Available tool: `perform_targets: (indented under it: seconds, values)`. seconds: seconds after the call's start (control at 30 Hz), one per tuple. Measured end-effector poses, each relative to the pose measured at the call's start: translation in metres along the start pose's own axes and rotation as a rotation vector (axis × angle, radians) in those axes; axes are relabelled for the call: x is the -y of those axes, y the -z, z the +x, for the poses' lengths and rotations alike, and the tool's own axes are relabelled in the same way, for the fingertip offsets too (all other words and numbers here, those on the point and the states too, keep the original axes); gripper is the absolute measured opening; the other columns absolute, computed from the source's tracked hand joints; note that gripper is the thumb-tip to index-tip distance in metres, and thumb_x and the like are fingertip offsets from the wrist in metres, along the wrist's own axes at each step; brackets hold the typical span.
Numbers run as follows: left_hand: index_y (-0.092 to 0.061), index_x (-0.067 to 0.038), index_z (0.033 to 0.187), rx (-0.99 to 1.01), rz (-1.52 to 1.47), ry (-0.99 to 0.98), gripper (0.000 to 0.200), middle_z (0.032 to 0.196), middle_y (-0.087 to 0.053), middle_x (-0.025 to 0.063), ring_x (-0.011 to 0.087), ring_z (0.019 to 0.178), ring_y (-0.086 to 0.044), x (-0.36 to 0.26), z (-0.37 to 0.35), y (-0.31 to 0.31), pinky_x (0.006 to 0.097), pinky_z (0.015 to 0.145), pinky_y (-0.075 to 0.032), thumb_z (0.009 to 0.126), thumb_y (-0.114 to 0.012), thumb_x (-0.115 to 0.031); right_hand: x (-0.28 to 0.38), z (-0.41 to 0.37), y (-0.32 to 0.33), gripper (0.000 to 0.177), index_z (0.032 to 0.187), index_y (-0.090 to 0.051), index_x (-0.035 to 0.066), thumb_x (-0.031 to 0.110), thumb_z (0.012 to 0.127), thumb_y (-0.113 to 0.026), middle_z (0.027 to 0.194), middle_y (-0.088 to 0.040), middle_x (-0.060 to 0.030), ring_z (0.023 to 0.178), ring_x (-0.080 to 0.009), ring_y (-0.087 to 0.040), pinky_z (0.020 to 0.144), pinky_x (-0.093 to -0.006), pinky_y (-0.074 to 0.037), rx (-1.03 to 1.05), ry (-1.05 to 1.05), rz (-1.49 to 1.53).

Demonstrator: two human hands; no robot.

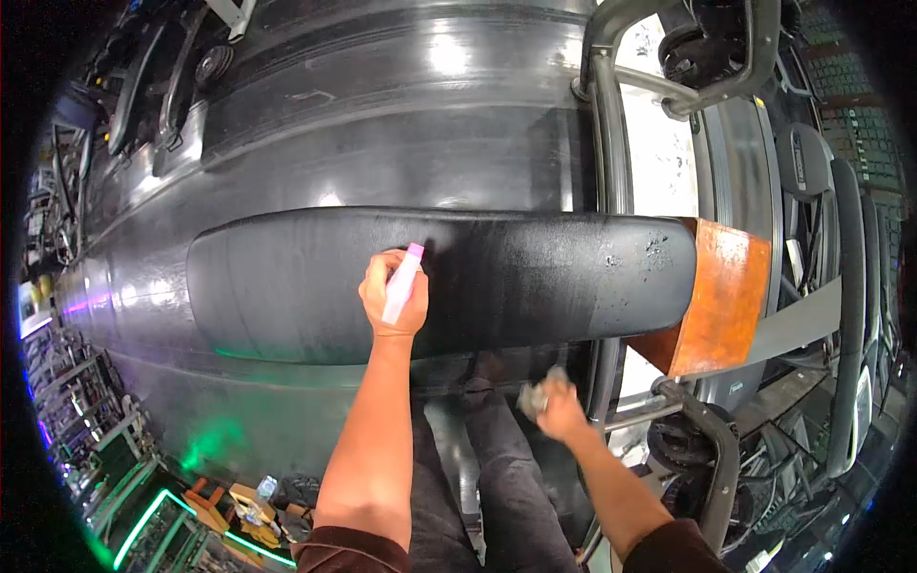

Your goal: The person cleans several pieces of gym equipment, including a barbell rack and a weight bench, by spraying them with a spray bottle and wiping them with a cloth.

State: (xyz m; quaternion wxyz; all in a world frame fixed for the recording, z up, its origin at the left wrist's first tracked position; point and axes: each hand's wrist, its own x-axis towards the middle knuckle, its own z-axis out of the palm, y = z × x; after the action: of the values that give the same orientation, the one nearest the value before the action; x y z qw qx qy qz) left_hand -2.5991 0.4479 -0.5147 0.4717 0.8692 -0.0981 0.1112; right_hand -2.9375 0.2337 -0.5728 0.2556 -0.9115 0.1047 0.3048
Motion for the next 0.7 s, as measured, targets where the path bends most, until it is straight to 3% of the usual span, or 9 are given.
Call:
perform_targets:
  seconds: [0.03, 0.13, 0.27, 0.4, 0.43, 0.53, 0.6, 0.67, 0.7]
  values:
    - [-0.058, -0.003, 0.089, 0.024, 0.034, 0.050, 0.013, 0.086, -0.069, 0.0139, 0.0288, 0.071, -0.070, 0.001, -0.004, -0.002, 0.0351, 0.065, -0.055, 0.084, -0.069, -0.008, 0.020, -0.015, 0.021, 0.055, 0.129, -0.055, 0.008, 0.024, 0.079, -0.069, 0.138, -0.051, -0.0232, 0.129, -0.0485, -0.045, 0.108, -0.0534, -0.041, 0.284, -0.246, 0.118]
    - [-0.056, -0.005, 0.087, 0.064, 0.166, -0.193, 0.020, 0.085, -0.065, 0.0100, 0.0290, 0.078, -0.064, -0.018, -0.001, -0.009, 0.0383, 0.074, -0.049, 0.075, -0.073, -0.006, 0.010, -0.031, 0.036, 0.038, 0.118, -0.062, 0.006, 0.019, 0.083, -0.071, 0.115, -0.065, -0.0199, 0.109, -0.0387, -0.063, 0.096, -0.0455, -0.052, 0.195, -0.140, 0.553]
    - [-0.058, -0.010, 0.081, 0.108, 0.287, -0.166, 0.026, 0.079, -0.060, 0.0060, 0.0301, 0.082, -0.058, -0.013, -0.015, -0.037, 0.0427, 0.081, -0.040, 0.071, -0.076, -0.026, 0.035, 0.038, 0.188, 0.019, 0.104, -0.061, 0.004, 0.010, 0.087, -0.069, 0.097, -0.066, -0.0128, 0.093, -0.0286, -0.065, 0.081, -0.0405, -0.052, -0.280, -0.006, 0.577]
    - [-0.057, -0.008, 0.085, 0.131, 0.294, -0.130, 0.022, 0.086, -0.062, 0.0084, 0.0319, 0.084, -0.058, -0.014, -0.016, -0.028, 0.0412, 0.080, -0.043, 0.075, -0.076, -0.014, 0.024, 0.145, 0.288, 0.030, 0.116, -0.061, 0.001, 0.016, 0.090, -0.069, 0.109, -0.062, -0.0217, 0.104, -0.0385, -0.060, 0.091, -0.0431, -0.048, -0.786, 0.170, 0.262]
    - [-0.057, -0.007, 0.086, 0.111, 0.269, -0.107, 0.022, 0.086, -0.062, 0.0094, 0.0331, 0.082, -0.059, -0.014, -0.015, -0.025, 0.0423, 0.078, -0.045, 0.075, -0.076, -0.013, 0.014, 0.173, 0.292, 0.031, 0.114, -0.062, 0.001, 0.019, 0.090, -0.072, 0.110, -0.065, -0.0202, 0.103, -0.0362, -0.064, 0.090, -0.0399, -0.050, -0.810, 0.098, 0.176]
    - [-0.056, -0.004, 0.086, 0.067, 0.188, -0.085, 0.022, 0.084, -0.064, 0.0129, 0.0339, 0.075, -0.064, -0.012, -0.012, -0.017, 0.0422, 0.072, -0.051, 0.079, -0.075, -0.012, -0.014, 0.209, 0.240, 0.028, 0.115, -0.062, 0.004, 0.014, 0.089, -0.065, 0.124, -0.060, -0.0211, 0.118, -0.0382, -0.055, 0.100, -0.0481, -0.040, -0.607, -0.105, 0.015]
    - [-0.055, -0.006, 0.086, 0.094, 0.066, 0.115, 0.024, 0.087, -0.066, 0.0105, 0.0336, 0.080, -0.064, -0.004, -0.013, -0.012, 0.0413, 0.077, -0.049, 0.072, -0.075, -0.007, 0.007, 0.192, 0.201, 0.031, 0.117, -0.061, 0.005, 0.012, 0.087, -0.061, 0.125, -0.058, -0.0196, 0.121, -0.0392, -0.051, 0.102, -0.0516, -0.035, -0.839, -0.098, 0.019]
    - [-0.055, -0.005, 0.086, 0.089, 0.051, 0.113, 0.022, 0.087, -0.066, 0.0119, 0.0336, 0.077, -0.064, 0.005, -0.014, -0.007, 0.0406, 0.075, -0.051, 0.074, -0.074, -0.006, 0.007, 0.148, 0.168, 0.039, 0.116, -0.063, 0.008, 0.000, 0.078, -0.063, 0.121, -0.059, -0.0149, 0.121, -0.0376, -0.050, 0.104, -0.0540, -0.037, -0.698, 0.053, -0.116]
    - [-0.055, -0.004, 0.086, 0.087, 0.033, 0.108, 0.022, 0.088, -0.067, 0.0125, 0.0335, 0.076, -0.064, 0.006, -0.012, -0.007, 0.0403, 0.073, -0.051, 0.075, -0.074, -0.006, 0.014, 0.118, 0.148, 0.040, 0.115, -0.063, 0.006, -0.001, 0.076, -0.064, 0.122, -0.058, -0.0154, 0.122, -0.0401, -0.049, 0.104, -0.0561, -0.037, -0.708, -0.059, 0.100]
